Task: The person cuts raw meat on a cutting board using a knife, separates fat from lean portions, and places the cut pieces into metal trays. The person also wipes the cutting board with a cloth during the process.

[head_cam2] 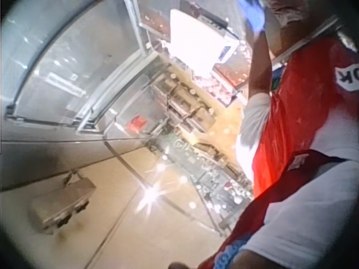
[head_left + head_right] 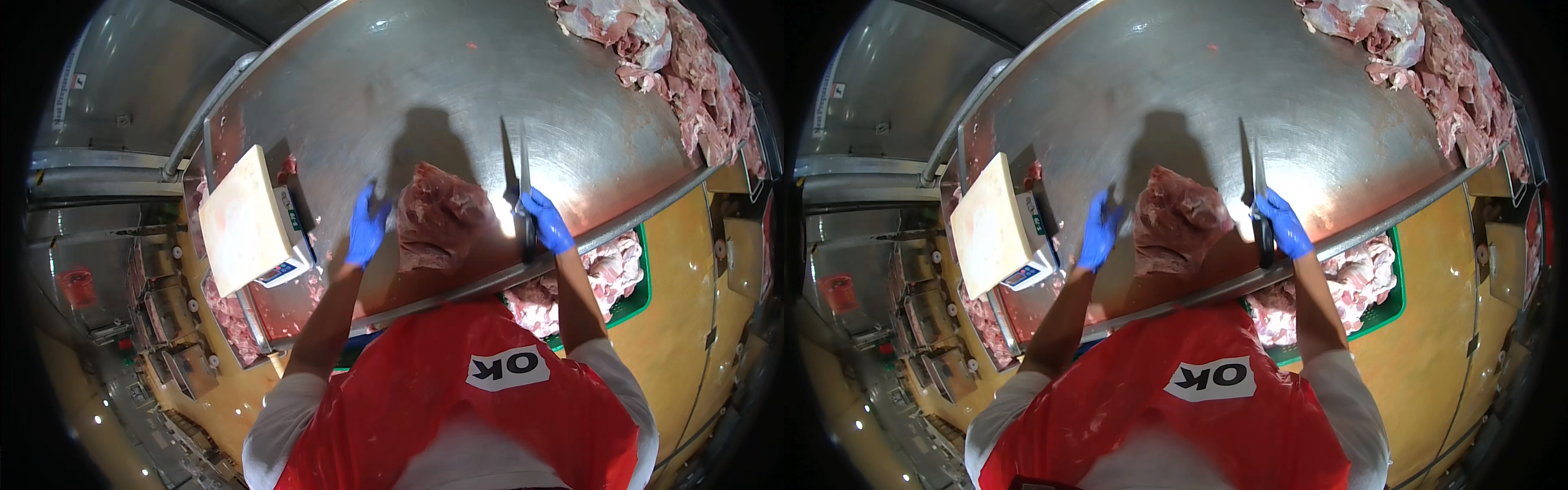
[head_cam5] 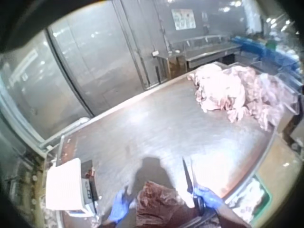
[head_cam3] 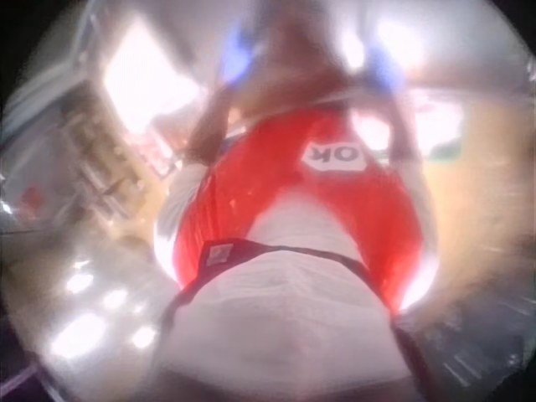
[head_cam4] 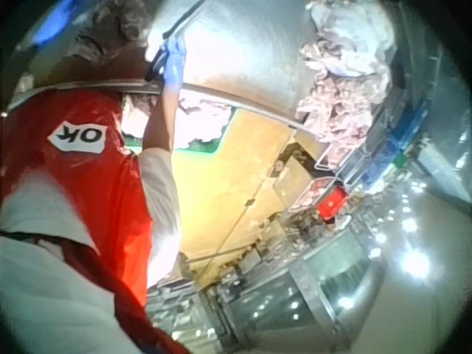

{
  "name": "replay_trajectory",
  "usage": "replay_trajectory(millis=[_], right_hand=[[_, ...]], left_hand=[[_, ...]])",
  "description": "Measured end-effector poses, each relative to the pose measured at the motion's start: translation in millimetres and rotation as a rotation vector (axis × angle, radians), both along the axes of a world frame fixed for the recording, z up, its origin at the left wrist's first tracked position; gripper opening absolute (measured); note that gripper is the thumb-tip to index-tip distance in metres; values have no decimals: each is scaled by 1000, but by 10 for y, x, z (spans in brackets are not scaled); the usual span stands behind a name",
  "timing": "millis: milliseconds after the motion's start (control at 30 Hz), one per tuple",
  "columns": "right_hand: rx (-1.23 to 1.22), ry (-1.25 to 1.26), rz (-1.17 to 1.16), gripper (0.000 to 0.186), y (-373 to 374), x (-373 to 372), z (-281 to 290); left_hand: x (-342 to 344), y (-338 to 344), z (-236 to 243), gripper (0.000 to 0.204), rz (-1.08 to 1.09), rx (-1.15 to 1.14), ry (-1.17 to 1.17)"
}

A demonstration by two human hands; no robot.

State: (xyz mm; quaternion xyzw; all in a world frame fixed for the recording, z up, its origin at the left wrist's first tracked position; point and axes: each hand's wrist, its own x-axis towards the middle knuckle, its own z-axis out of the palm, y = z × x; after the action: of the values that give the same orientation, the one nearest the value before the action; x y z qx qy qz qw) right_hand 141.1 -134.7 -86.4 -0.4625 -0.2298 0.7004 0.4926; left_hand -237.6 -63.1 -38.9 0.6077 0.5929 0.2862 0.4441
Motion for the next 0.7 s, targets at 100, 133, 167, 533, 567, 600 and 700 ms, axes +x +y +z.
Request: replay_trajectory(millis=[100,133,167,533,567,600,700], right_hand=[[-31,117,171,42,525,31,-37],[-36,160,228,40,627,-90,127],[-41,200,281,39,716,-197,266],[-68,350,403,32,174,-797,156],[-87,404,389,31,155,-894,300],[-190,374,330,26,83,-960,475],[-242,376,296,25,-12,-1062,344]], left_hand=[[-201,-802,197,66,389,-769,-207],[-264,-1025,80,69,442,-900,-313],[-277,-1180,-53,68,254,-761,-313],[6,-963,-302,71,133,-398,-421],[-20,-978,-295,73,145,-369,-451],[-42,-996,-289,74,157,-340,-480],[-117,-986,-195,70,159,-273,-560]])
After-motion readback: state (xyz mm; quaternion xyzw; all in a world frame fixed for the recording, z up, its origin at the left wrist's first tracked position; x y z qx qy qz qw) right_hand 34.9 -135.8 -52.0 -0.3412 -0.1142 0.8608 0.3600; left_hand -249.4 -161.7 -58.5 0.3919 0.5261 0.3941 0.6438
